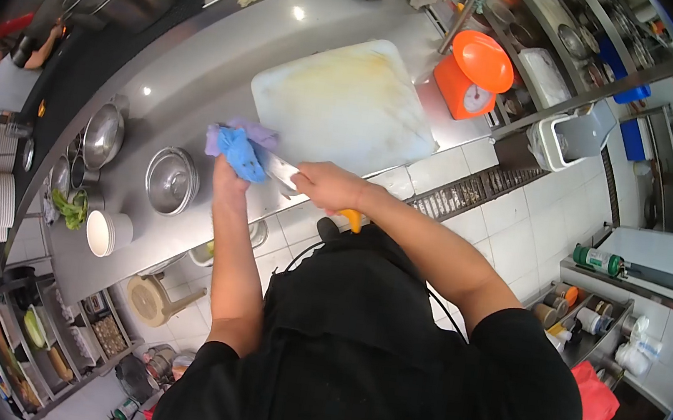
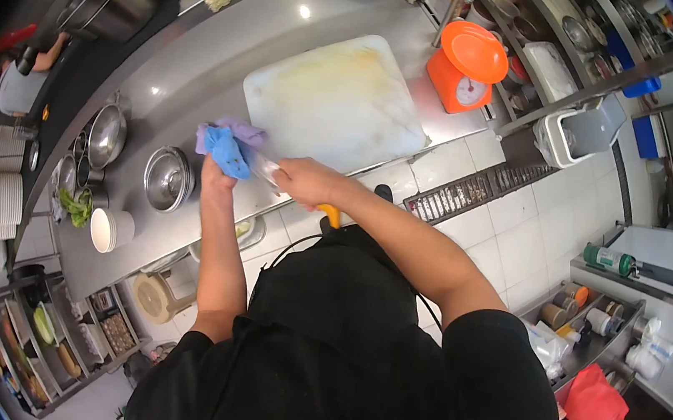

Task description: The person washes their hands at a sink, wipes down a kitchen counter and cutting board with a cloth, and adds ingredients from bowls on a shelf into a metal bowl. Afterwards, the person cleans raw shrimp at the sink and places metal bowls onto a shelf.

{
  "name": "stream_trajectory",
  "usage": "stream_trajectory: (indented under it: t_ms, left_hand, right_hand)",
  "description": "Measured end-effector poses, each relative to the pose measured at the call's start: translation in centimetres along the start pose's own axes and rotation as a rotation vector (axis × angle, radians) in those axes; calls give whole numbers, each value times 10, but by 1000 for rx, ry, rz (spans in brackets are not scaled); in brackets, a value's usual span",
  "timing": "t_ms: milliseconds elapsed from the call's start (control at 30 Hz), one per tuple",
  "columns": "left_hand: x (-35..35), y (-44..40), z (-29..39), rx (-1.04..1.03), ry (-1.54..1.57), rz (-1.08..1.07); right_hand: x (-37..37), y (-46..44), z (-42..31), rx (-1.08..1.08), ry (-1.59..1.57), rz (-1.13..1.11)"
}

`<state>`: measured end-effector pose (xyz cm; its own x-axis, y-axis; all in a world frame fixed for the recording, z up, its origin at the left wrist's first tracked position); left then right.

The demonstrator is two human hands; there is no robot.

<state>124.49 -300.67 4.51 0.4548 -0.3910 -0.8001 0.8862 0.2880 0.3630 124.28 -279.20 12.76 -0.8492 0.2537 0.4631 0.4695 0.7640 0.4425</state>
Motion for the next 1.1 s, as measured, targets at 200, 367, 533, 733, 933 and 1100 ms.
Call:
stream_trajectory:
  t_ms: [200,367,533,733,933,1100]
  left_hand:
    - [51,-50,50,-231,-270,287]
    - [63,-62,52,-130,-757,316]
    - [56,-72,6,-127,-876,277]
    - [42,-61,31,-335,-865,183]
    - [50,-67,51,-339,-778,312]
    - [20,-81,27,-128,-691,333]
  right_hand:
    - [45,69,125,-114,390,453]
    - [88,90,224,-744,360,731]
    - [29,18,167,-573,352,643]
    - [-39,-42,67,-249,406,437]
    - [62,7,173,-610,327,783]
    - [46,-36,171,-593,278,657]
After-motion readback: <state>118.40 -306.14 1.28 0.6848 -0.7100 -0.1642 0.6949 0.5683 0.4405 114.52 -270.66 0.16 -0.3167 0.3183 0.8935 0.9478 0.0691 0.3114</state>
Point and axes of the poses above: each hand's wrist, its own y-axis away from the middle knuckle, its own x-axis out of the back of the hand, z = x × y, the point moved 8 cm from there along -y, towards the middle knuckle, and after that the axes turned 15 degrees about y, right-handed, at the moved point
